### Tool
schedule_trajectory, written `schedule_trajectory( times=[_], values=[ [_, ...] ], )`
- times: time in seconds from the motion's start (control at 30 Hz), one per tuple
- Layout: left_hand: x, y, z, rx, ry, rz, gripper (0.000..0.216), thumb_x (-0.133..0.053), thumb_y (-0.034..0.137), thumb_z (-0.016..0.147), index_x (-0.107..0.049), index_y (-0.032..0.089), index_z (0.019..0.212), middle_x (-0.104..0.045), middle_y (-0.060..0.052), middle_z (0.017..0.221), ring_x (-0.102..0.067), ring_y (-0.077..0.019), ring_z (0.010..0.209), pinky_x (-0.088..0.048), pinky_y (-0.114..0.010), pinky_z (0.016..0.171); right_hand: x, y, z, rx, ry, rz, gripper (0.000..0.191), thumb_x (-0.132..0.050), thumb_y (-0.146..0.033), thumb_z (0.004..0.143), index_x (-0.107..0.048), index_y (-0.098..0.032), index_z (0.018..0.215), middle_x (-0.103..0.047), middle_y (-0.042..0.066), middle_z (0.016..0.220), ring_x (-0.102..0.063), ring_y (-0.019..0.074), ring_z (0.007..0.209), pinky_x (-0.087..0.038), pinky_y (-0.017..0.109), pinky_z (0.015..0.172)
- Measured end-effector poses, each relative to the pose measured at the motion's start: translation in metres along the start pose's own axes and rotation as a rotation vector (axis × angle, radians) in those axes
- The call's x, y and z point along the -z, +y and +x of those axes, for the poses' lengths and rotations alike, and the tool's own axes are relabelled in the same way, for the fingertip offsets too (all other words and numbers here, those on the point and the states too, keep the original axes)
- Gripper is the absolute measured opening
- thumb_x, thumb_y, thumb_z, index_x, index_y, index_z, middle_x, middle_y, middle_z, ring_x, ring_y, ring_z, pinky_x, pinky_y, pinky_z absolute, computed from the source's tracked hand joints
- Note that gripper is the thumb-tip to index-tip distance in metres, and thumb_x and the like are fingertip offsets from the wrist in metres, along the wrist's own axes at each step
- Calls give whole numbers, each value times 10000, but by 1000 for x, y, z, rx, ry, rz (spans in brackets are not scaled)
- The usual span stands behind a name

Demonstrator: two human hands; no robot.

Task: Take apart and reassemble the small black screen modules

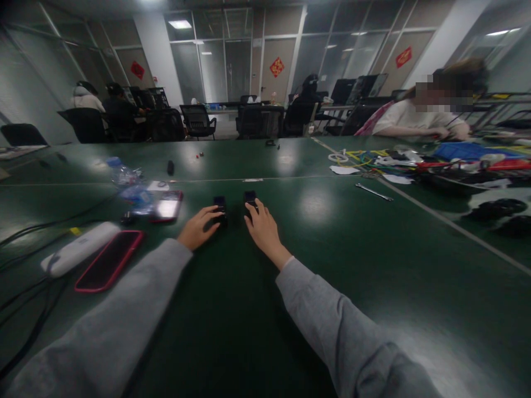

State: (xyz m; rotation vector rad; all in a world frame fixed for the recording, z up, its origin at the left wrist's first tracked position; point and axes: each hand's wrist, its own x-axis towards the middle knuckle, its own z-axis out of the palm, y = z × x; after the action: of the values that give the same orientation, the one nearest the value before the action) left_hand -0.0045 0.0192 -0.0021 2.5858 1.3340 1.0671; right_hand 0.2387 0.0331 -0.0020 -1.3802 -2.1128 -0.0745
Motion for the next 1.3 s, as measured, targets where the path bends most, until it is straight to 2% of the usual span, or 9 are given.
schedule_trajectory(
  times=[0.33, 0.47, 0.57, 0.73, 0.97, 1.1, 1.3],
  values=[
    [1, 1, 0, 3, 20, -23, 312, -549, 271, 902, -551, 233, 1212, -509, -96, 1368, -546, -235, 1230, -478, -476, 1027, 0, 0, 0, -21, 8, 4, 403, -396, -303, 972, -454, -213, 1360, -360, 128, 1429, -475, 319, 1205, -549, 481, 846],
    [2, 2, 0, 10, 15, -25, 312, -551, 268, 898, -549, 229, 1207, -505, -97, 1370, -549, -240, 1225, -486, -481, 1017, -1, 1, -1, -18, 24, 20, 411, -390, -295, 969, -442, -189, 1363, -379, 131, 1415, -478, 307, 1208, -532, 472, 898],
    [1, 2, 0, 14, 18, -25, 316, -553, 263, 894, -545, 224, 1207, -503, -98, 1372, -548, -236, 1225, -484, -474, 1019, -3, 2, -1, -49, 36, 35, 453, -405, -326, 966, -408, -162, 1388, -357, 157, 1429, -488, 314, 1208, -529, 464, 907],
    [-1, 0, 1, -3, 30, -33, 313, -555, 256, 883, -546, 219, 1193, -514, -106, 1357, -549, -236, 1226, -477, -466, 1030, -10, 7, -1, -131, 15, 47, 588, -429, -404, 952, -295, -150, 1465, -309, 218, 1457, -476, 376, 1231, -530, 510, 873],
    [0, 1, 0, 9, 26, -36, 322, -545, 237, 875, -526, 210, 1195, -496, -113, 1362, -528, -243, 1242, -459, -471, 1046, -15, 12, 0, -159, -29, 104, 659, -424, -429, 949, -208, -147, 1505, -372, 231, 1423, -543, 382, 1152, -526, 547, 852],
    [1, 3, 1, 25, 47, -27, 417, -576, 299, 865, -482, 202, 1259, -448, -135, 1386, -469, -272, 1298, -416, -481, 1086, -13, 12, 1, -142, -31, 133, 642, -416, -385, 951, -224, -103, 1495, -413, 229, 1397, -537, 372, 1165, -520, 537, 883],
    [-9, -5, -2, 151, 21, -32, 713, -617, 463, 832, -308, 215, 1425, -303, -171, 1504, -382, -325, 1368, -374, -522, 1104, -12, 11, 1, -174, -10, 160, 640, -439, -358, 936, -253, -78, 1480, -427, 217, 1397, -503, 365, 1216, -505, 534, 924]
  ],
)
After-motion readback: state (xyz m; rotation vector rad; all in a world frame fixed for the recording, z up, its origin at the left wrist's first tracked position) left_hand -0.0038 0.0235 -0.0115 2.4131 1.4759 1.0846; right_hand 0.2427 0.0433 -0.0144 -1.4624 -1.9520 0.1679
